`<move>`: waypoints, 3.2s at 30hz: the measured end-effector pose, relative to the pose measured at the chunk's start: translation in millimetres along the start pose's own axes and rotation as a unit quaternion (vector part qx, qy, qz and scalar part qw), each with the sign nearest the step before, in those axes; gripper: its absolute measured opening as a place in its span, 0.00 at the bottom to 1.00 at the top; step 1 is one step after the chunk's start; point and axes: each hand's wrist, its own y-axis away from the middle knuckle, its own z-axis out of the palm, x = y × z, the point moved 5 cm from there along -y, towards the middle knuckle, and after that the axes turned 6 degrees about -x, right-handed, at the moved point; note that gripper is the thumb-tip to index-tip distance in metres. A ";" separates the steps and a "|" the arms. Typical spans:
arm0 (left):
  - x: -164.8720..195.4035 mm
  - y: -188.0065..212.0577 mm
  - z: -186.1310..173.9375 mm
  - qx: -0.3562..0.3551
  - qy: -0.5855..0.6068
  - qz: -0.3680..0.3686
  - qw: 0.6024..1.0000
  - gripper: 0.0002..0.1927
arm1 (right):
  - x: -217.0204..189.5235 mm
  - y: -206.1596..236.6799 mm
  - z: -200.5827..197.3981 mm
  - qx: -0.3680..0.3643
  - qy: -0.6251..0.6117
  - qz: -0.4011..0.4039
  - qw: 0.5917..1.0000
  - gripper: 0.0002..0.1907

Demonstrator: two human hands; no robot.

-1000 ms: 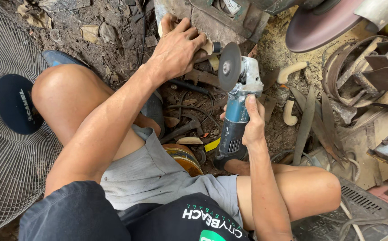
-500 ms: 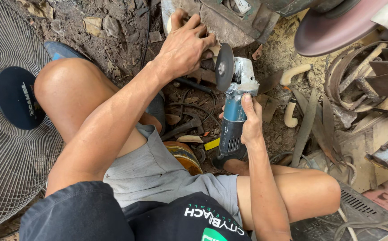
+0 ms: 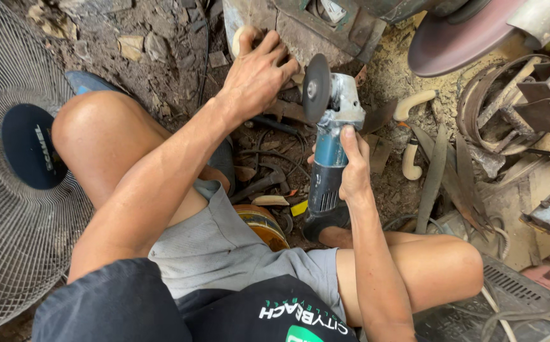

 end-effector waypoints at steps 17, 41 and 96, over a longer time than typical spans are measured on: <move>3.4 2.1 7.8 0.009 -0.027 -0.022 0.999 0.20 | 8.8 8.2 -7.2 0.009 -0.031 0.012 0.999 0.31; -19.4 -6.9 6.8 -0.057 0.016 -0.058 0.997 0.23 | 2.7 11.8 -7.2 -0.019 -0.007 -0.005 1.000 0.32; 2.3 2.0 12.5 -0.036 0.008 -0.080 0.996 0.24 | -9.6 -2.3 -1.7 -0.013 -0.001 -0.020 1.000 0.33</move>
